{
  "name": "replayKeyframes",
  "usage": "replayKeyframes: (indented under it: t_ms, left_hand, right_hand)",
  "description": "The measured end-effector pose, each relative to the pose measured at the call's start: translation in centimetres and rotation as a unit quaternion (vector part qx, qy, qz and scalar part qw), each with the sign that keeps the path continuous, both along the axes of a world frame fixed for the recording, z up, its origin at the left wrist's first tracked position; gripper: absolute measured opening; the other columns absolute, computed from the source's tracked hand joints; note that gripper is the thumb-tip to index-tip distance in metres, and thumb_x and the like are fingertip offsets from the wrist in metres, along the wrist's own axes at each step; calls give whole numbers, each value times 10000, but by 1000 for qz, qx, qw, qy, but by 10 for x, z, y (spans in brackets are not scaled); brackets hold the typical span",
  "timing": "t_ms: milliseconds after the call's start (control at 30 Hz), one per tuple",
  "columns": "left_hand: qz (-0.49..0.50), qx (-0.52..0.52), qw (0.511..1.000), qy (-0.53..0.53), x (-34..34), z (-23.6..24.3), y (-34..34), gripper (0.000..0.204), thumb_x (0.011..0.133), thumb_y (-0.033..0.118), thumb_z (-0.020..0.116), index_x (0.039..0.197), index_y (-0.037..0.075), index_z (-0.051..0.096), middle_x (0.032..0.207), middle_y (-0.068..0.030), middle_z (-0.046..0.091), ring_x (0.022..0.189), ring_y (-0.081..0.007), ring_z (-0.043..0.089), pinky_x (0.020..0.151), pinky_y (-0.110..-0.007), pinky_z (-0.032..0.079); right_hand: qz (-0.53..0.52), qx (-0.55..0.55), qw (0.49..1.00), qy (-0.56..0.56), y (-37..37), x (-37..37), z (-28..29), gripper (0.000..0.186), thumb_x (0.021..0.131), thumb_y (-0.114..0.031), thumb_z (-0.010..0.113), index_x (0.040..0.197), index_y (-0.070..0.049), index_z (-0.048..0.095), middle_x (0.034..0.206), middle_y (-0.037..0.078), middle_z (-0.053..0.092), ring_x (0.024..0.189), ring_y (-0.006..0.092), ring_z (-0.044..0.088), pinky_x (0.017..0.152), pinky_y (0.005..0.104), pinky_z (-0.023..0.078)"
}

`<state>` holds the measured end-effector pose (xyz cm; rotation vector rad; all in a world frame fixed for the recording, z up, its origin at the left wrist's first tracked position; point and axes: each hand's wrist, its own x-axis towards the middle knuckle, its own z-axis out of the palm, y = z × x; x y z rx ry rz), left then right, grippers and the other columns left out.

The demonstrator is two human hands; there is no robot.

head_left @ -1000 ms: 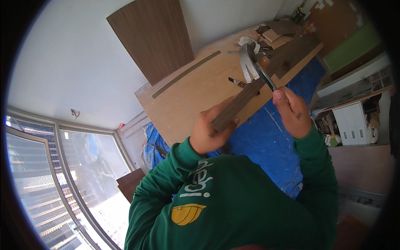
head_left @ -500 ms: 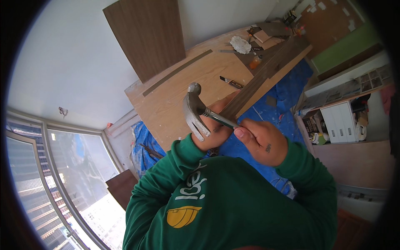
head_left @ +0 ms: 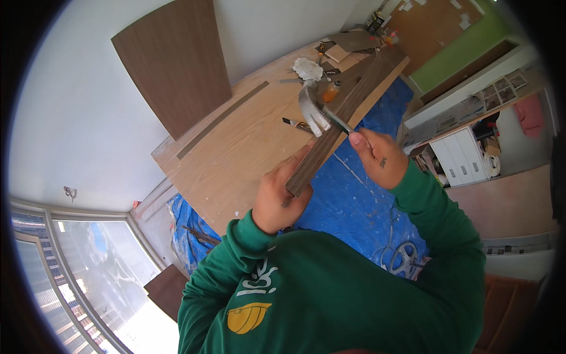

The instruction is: The person aligns a strip of wood edge banding along the edge of a white board, then uses a hammer to tap it into place. After securing the banding, the person uses a utility knife to trim the excess length.

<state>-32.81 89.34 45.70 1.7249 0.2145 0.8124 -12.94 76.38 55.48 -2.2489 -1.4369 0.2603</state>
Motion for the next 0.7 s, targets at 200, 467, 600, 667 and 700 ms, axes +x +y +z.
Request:
replayKeyframes:
  t_ms: [200, 467, 600, 667, 700]
  left_hand:
    - [-23, -2, 1000, -13, 2, 2, 1, 755, 749, -103, 601, 1490, 28, 538, 1004, -226, 686, 875, -381, 699, 819, -405, 555]
    - [-42, -19, 999, -12, 2, -3, 12, 766, 731, -109, 597, 1487, -5, 528, 1142, -225, 695, 945, -375, 704, 899, -388, 547]
    - [-34, -7, 999, -19, 1, -3, 12, 760, 737, -112, 590, 1487, -8, 527, 1246, -227, 685, 990, -380, 704, 919, -387, 544]
    - [-41, -8, 999, -16, 1, -3, 8, 756, 741, -112, 588, 1487, -8, 527, 1243, -227, 685, 1001, -379, 702, 923, -387, 543]
    - [-43, -8, 999, -13, 2, -2, 6, 754, 744, -112, 587, 1488, -9, 527, 1242, -227, 684, 1006, -378, 701, 926, -388, 542]
  right_hand:
    - [-136, -27, 990, -15, 9, 101, -7, 617, 1109, -522, 445, 819, 9, 562, 638, 122, 430, 621, 222, 422, 618, 425, 412]
    - [-161, -5, 987, -31, 25, 180, -17, 687, 1087, -612, 406, 850, 6, 588, 685, 125, 493, 670, 236, 481, 675, 419, 438]
    - [-171, 0, 984, -56, 31, 213, -24, 704, 1065, -649, 424, 852, 1, 592, 693, 114, 524, 700, 240, 531, 692, 416, 446]
    - [-207, -22, 976, -62, 37, 223, -26, 687, 1055, -650, 447, 829, -18, 591, 686, 98, 540, 652, 241, 540, 644, 411, 446]
    - [-237, -41, 969, -61, 38, 224, -25, 678, 1050, -651, 458, 818, -27, 591, 683, 90, 548, 627, 242, 544, 620, 409, 446]
